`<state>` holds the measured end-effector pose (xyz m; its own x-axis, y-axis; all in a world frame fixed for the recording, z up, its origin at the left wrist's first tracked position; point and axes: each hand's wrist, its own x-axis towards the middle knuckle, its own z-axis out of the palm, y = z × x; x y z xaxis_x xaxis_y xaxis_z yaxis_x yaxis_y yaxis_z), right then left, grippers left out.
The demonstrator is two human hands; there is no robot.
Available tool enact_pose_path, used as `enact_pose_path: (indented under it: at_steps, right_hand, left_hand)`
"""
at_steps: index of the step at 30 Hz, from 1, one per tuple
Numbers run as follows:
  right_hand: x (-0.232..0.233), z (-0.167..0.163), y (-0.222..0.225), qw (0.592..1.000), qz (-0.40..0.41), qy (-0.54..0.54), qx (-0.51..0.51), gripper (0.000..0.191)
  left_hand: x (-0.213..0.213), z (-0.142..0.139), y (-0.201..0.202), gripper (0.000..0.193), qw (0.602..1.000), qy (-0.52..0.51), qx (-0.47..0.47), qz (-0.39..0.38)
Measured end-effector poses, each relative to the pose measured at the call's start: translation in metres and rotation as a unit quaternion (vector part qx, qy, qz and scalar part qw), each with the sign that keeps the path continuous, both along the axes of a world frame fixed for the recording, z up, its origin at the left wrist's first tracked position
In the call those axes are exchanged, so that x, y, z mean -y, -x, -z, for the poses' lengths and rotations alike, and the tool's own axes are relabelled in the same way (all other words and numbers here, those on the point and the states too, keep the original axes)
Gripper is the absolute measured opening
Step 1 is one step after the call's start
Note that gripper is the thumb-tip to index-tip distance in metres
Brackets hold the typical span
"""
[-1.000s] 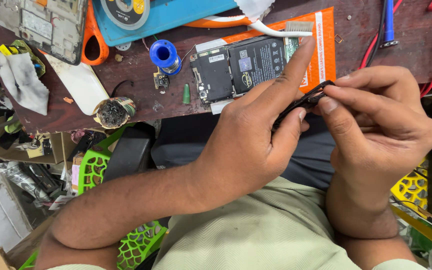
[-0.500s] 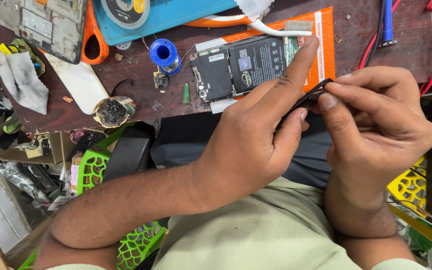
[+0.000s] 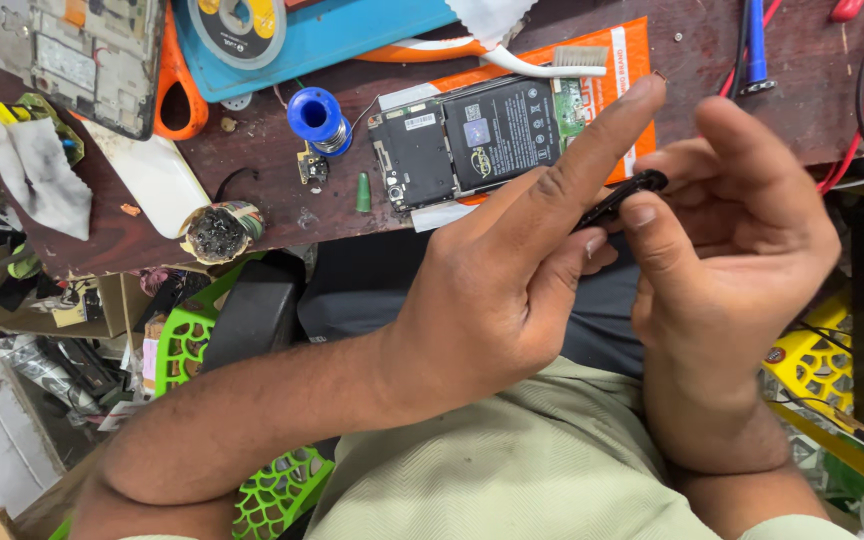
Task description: The person works on a disassembled smartphone at a cluttered repair bench. They handle a small black component, connect it to the phone's internal circuitry, and test the device by turning it on and scrolling through the screen. The person then uses a screwdriver to adjust internal parts and continues to manipulate the phone's components.
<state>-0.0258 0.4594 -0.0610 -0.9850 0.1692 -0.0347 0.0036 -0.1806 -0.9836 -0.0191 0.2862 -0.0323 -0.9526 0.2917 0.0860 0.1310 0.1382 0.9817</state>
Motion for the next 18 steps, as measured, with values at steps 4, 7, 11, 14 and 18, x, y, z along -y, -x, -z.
enact_pose_path:
  at_steps: [4,7,11,14,18]
  right_hand:
    - [-0.012,0.007,0.002,0.998,-0.053,0.035,0.006,0.022]
    - [-0.019,0.011,0.000,0.997,-0.071,0.008,-0.008,0.017]
    - [-0.022,0.010,-0.001,0.996,-0.067,-0.058,-0.025,0.018]
    - [-0.019,0.010,0.007,0.994,-0.068,-0.083,-0.011,0.019]
    - [-0.018,0.009,0.021,0.994,-0.105,0.009,0.023,0.017]
  left_hand:
    - [-0.002,0.002,-0.003,0.068,1.000,-0.009,-0.014,0.001]
    - [-0.001,0.005,-0.002,0.067,0.999,-0.003,-0.047,0.010]
    - [-0.001,0.003,0.004,0.070,0.998,0.031,-0.055,0.031]
    - [-0.005,-0.002,0.011,0.072,1.000,0.014,0.009,0.014]
    - [-0.009,-0.008,0.023,0.070,0.981,-0.039,0.188,-0.027]
